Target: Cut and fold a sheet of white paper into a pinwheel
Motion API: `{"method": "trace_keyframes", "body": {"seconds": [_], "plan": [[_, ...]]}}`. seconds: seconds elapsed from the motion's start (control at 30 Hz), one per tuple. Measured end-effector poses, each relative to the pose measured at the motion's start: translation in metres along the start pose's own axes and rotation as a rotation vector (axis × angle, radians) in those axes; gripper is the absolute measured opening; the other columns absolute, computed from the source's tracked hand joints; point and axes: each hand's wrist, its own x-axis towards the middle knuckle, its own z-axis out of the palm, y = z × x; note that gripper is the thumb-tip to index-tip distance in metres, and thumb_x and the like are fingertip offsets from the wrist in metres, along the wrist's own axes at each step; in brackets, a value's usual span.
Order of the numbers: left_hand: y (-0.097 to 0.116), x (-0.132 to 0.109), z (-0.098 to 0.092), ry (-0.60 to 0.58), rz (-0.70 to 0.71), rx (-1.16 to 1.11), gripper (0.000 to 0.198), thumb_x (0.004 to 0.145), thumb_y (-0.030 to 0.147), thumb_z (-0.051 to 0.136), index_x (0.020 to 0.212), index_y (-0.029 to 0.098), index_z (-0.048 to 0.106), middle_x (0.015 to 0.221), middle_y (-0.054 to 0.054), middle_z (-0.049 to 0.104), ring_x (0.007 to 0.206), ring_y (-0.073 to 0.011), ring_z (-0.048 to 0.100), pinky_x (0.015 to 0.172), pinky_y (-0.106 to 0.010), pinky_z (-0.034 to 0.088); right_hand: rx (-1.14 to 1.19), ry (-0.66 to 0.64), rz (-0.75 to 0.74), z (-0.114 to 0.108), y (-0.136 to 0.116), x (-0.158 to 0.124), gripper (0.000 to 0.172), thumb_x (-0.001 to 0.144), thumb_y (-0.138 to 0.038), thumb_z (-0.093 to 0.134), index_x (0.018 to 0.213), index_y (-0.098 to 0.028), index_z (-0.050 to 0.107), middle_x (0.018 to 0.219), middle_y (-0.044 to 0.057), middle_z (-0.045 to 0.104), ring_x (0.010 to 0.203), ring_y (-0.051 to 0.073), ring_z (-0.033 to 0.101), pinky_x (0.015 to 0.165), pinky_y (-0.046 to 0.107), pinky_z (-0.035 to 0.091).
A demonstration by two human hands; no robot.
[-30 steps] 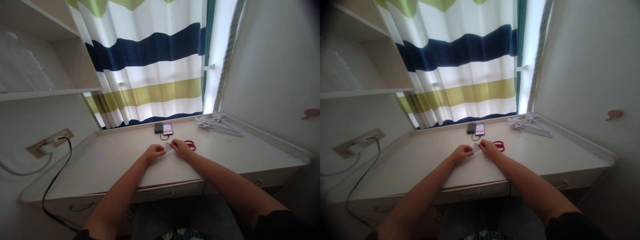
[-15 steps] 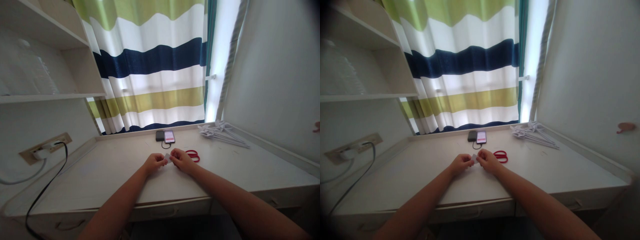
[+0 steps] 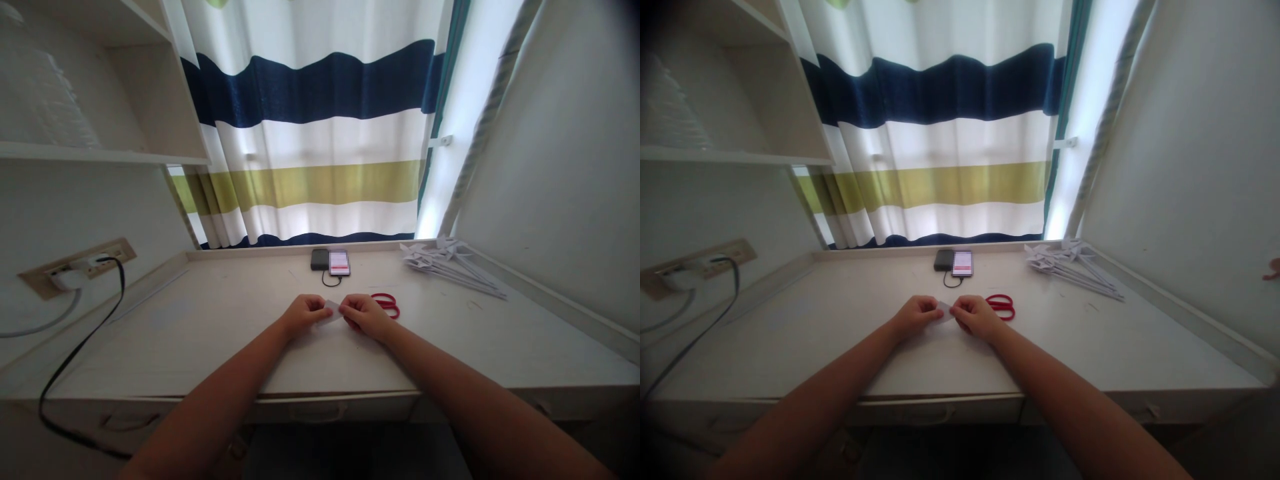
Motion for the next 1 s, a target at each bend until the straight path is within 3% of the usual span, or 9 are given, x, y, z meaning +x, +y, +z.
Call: {"method": "trace_keyframes", "body": {"seconds": [0.13,0.47,0.8,1.0], "plan": [[0.001,0.001,0.002,0.02,0.019,-0.037,0.035,0.064,0.04,0.079,0.081,0.011,0.068,0.07,-0.003,0.068,0.061,-0.0119,0.058,0.059,-0.024,0.042,-0.003,-0.001,-0.007,0.002,0.001,0.001,0.032,0.084,-0.047,0.056,0.07,-0.018,0.054,0.048,-0.006,0.048,0.039,0.008,0.038,0.039,0.02,0.026],[-0.003,0.007,0.005,0.078,0.038,-0.027,0.02,0.068,0.03,0.077,0.071,0.012,0.07,0.069,-0.003,0.068,0.064,-0.0119,0.057,0.065,-0.024,0.042,-0.079,-0.046,-0.018,-0.002,-0.005,0.002,0.039,0.08,-0.047,0.062,0.059,-0.015,0.056,0.045,-0.004,0.047,0.04,0.007,0.036,0.04,0.021,0.023],[0.002,0.006,0.004,0.091,0.007,-0.005,0.026,0.068,0.035,0.076,0.072,0.012,0.067,0.067,-0.002,0.066,0.062,-0.0112,0.055,0.062,-0.024,0.042,-0.078,-0.04,-0.007,-0.009,-0.002,0.004,0.033,0.081,-0.043,0.06,0.067,-0.013,0.065,0.044,-0.005,0.048,0.039,0.007,0.036,0.04,0.022,0.024],[0.004,0.003,-0.002,0.031,-0.031,0.036,0.031,0.065,0.04,0.077,0.073,0.012,0.068,0.061,0.0,0.061,0.055,-0.0097,0.05,0.054,-0.022,0.038,-0.064,0.074,-0.003,-0.017,0.002,0.002,0.031,0.081,-0.042,0.059,0.067,-0.015,0.063,0.045,-0.005,0.047,0.039,0.008,0.036,0.04,0.022,0.024]]}}
